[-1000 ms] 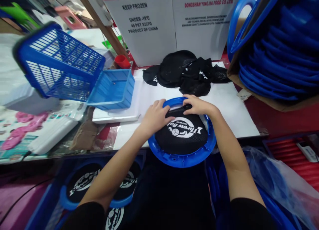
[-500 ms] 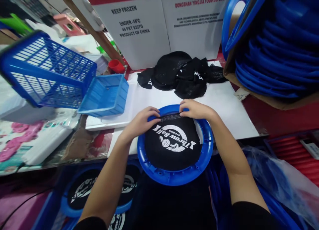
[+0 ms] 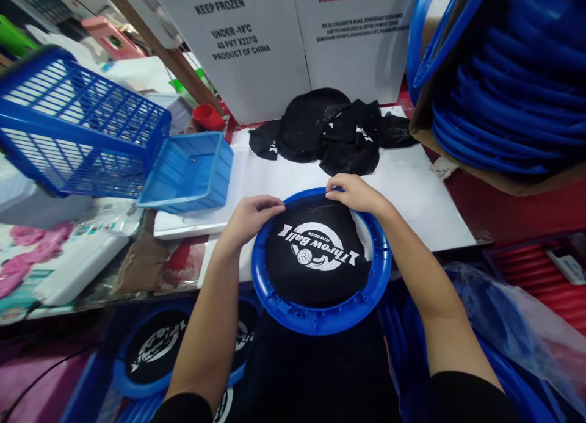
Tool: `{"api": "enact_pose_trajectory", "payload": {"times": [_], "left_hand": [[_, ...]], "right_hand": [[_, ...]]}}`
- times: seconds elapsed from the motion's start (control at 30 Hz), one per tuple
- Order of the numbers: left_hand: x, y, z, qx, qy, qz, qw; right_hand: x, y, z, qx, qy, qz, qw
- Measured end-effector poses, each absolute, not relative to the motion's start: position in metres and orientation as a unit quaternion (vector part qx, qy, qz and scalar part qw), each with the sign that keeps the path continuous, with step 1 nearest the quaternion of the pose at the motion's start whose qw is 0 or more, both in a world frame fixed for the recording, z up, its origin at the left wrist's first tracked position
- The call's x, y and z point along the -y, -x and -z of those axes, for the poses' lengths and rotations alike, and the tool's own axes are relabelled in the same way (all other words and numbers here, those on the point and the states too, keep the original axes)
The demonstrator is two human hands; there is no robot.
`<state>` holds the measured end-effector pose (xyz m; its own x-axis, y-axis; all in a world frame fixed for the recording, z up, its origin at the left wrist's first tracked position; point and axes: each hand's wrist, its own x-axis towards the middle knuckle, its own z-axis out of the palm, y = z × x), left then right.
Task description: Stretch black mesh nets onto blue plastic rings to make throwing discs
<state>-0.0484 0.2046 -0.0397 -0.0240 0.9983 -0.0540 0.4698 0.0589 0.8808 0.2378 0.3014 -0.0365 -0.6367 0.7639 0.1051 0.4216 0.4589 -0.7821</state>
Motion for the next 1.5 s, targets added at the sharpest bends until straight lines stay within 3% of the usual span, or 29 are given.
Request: {"api": "enact_pose_trajectory", "payload": {"times": [0.33, 0.73, 1.13, 1.33, 1.5], "left_hand": [[-0.216, 0.047, 0.044, -0.614, -0.572, -0.348, 0.418], [-0.208, 0.053, 0.054, -0.591, -0.57, -0.363, 0.44], [-0.226, 0.027, 0.036, -0.541, -0.74, -0.271, 0.295], [-0.232, 0.034, 0.043, -0.561, -0.66, -0.306, 0.395], [-0.231, 0.038, 0.044, -0.559, -0.638, -0.32, 0.422]], "right_hand": [[-0.321, -0.249, 0.043, 0.801, 0.353, -0.451, 0.172], [-0.327, -0.249, 0.048, 0.809, 0.349, -0.445, 0.162], [-0.327, -0.243, 0.046, 0.807, 0.357, -0.443, 0.16], [-0.327, -0.239, 0.046, 0.831, 0.361, -0.397, 0.144], [-0.317, -0.228, 0.046, 0.847, 0.328, -0.363, 0.205]]}}
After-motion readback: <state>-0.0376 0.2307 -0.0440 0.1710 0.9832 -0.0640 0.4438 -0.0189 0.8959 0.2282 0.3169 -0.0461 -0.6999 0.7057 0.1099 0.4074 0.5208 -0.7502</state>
